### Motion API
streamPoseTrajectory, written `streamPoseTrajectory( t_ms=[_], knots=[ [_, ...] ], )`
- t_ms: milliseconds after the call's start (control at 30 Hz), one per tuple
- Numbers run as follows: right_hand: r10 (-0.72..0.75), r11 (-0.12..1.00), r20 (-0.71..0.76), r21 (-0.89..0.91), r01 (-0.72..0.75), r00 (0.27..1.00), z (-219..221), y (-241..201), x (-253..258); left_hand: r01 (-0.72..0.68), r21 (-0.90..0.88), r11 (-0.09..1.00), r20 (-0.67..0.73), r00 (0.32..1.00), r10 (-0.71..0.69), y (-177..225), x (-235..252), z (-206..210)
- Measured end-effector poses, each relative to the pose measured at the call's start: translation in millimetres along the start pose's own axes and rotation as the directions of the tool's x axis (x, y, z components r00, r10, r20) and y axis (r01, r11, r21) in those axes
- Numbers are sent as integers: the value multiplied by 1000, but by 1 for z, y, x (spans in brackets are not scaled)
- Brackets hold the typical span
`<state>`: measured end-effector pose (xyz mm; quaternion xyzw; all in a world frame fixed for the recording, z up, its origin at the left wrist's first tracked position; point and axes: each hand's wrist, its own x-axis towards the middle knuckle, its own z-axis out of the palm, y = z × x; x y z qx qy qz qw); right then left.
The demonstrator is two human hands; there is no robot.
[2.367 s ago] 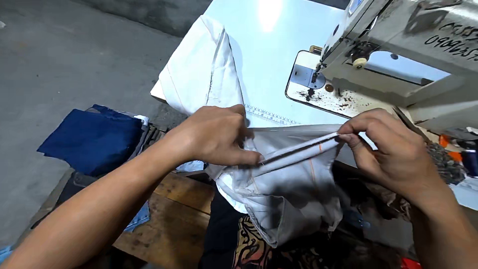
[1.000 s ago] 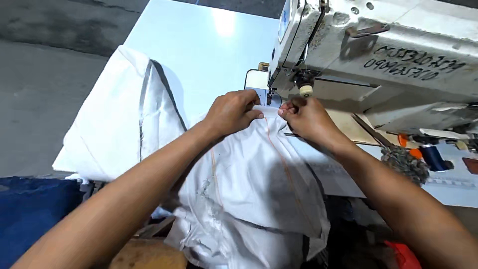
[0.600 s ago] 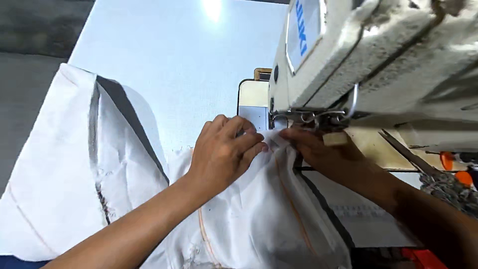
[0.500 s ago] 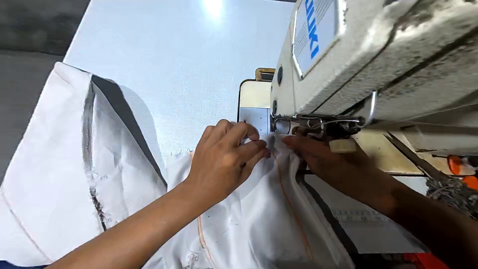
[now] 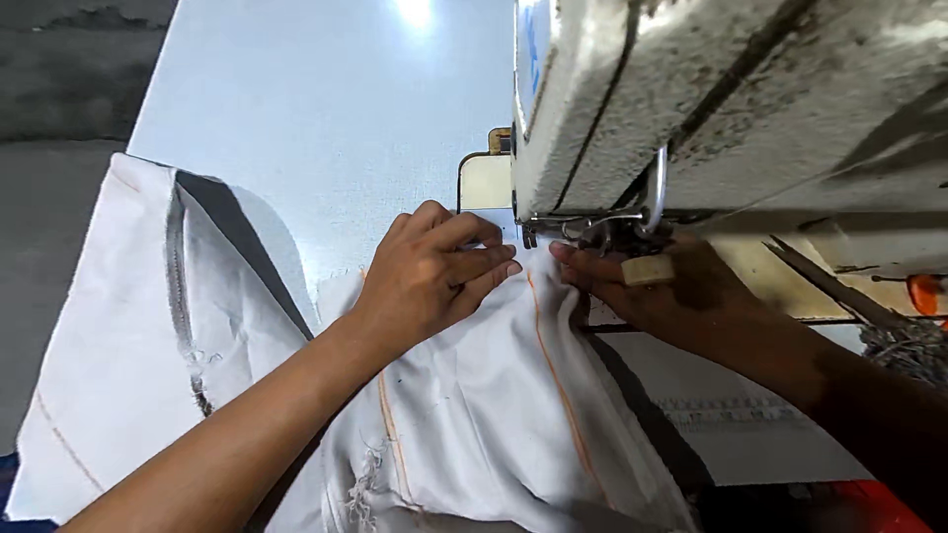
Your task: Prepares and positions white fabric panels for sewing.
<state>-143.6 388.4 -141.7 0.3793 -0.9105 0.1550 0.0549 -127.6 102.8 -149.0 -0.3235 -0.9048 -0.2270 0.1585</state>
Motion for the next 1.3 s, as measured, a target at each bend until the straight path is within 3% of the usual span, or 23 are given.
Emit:
streamPoseTrajectory(
  t_ms=[367, 800, 933, 1000, 1067, 1133, 1200, 1300],
  knots=[
    [103, 981, -2, 168, -101, 995, 2, 9, -3, 8, 11, 1000, 7, 1000, -8, 0, 2, 0],
    [122, 980, 59, 153, -130, 991, -5, 6, 1, 8, -28, 1000, 10, 1000, -7, -1, 5, 0],
    [230, 945, 82, 219, -242, 970, -13, -4, 14, 14, -47, 999, 19, 1000, -13, -2, 6, 0],
    [267, 921, -32, 302, -245, 963, -8, -10, 20, 18, -32, 999, 31, 999, -17, -2, 6, 1],
    [332, 849, -45, 451, -277, 942, 2, -13, 25, 13, -13, 1000, 22, 1000, -12, 1, 7, -3],
    [378, 782, -9, 538, -314, 926, 13, -15, 30, 30, -20, 999, -78, 996, -32, 8, 8, -19],
    [385, 783, 11, 525, -333, 923, 18, -14, 33, 29, -43, 999, -299, 953, -40, 22, 14, -48],
    [387, 776, -4, 541, -323, 922, 16, -14, 33, -65, 132, 989, -520, 845, 125, 53, 27, -92]
  ],
)
